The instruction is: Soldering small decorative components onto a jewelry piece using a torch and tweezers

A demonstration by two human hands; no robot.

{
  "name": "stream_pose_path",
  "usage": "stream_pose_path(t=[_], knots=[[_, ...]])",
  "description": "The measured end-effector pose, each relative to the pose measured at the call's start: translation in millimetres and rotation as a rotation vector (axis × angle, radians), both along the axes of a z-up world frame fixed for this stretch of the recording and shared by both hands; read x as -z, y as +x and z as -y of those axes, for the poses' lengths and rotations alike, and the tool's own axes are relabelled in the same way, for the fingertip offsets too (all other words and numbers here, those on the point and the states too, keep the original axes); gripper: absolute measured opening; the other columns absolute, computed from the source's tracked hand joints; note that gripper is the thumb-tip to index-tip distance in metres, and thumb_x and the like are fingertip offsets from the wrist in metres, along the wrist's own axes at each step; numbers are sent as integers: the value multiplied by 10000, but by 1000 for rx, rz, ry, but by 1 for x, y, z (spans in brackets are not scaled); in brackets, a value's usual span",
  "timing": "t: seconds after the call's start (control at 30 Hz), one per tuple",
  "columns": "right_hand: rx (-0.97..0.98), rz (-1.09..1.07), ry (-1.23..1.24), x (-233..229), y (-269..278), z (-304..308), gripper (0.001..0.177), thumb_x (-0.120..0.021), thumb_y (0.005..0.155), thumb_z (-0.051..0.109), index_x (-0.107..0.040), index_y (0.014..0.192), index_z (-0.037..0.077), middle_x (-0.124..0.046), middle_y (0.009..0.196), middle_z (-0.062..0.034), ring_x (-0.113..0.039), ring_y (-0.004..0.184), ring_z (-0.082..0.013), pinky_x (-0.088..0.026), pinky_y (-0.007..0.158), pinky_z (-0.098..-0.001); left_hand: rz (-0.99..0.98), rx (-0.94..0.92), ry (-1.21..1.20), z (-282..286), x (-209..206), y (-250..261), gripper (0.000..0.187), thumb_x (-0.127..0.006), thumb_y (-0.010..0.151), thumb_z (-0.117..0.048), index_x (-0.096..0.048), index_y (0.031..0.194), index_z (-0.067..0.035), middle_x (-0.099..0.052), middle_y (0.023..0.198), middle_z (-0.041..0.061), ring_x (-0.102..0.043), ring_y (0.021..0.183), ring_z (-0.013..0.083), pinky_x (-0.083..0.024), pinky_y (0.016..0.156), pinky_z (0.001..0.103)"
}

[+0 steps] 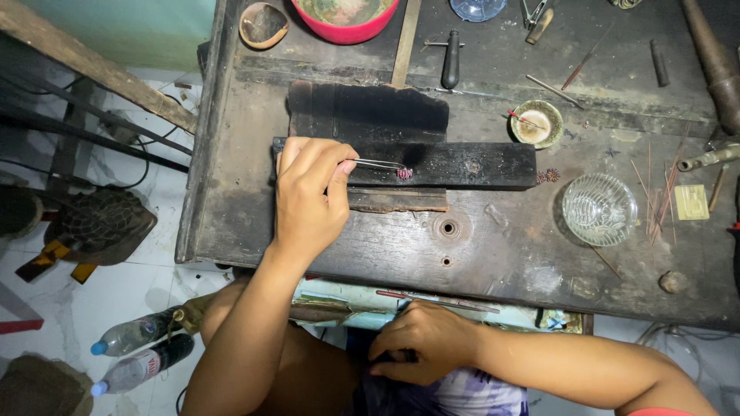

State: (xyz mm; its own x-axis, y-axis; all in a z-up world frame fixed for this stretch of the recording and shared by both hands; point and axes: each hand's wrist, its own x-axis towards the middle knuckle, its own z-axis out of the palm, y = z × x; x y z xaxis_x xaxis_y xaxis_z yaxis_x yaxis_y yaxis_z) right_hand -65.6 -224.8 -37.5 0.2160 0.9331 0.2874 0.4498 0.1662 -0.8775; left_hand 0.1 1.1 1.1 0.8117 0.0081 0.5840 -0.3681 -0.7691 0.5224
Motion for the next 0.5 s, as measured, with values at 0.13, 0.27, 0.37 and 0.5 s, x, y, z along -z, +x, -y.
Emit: stream_pose_path(t=[0.13,0.27,0.37,0.5], knots=[[-2,0,-7,2,-1,0,109,-708,992,210,-697,986,101,-662,703,-23,-634,530,-217,-469,473,-337,3,8,-5,-1,0,0,130,-549,1006,-42,-675,994,-72,-674,998,35,-537,956,306,-414,860,418],[9,8,11,2,-1,0,114,-716,985,211,-698,981,98,-673,712,-28,-634,528,-224,-465,466,-339,1,6,-5,-1,0,-1,136,-544,1013,-53,-676,993,-76,-677,1002,28,-535,954,300,-410,854,414],[10,6,0,1,-1,0,107,-715,984,203,-702,987,97,-686,731,-31,-634,524,-223,-461,463,-343,3,11,-4,0,0,-1,135,-543,1013,-53,-675,996,-76,-676,997,32,-534,954,305,-413,856,414],[8,5,4,1,-1,0,119,-713,986,209,-703,990,91,-685,733,-34,-637,531,-220,-467,469,-338,3,-3,3,1,1,0,130,-551,1002,-51,-675,982,-88,-677,987,16,-544,958,290,-392,838,410]])
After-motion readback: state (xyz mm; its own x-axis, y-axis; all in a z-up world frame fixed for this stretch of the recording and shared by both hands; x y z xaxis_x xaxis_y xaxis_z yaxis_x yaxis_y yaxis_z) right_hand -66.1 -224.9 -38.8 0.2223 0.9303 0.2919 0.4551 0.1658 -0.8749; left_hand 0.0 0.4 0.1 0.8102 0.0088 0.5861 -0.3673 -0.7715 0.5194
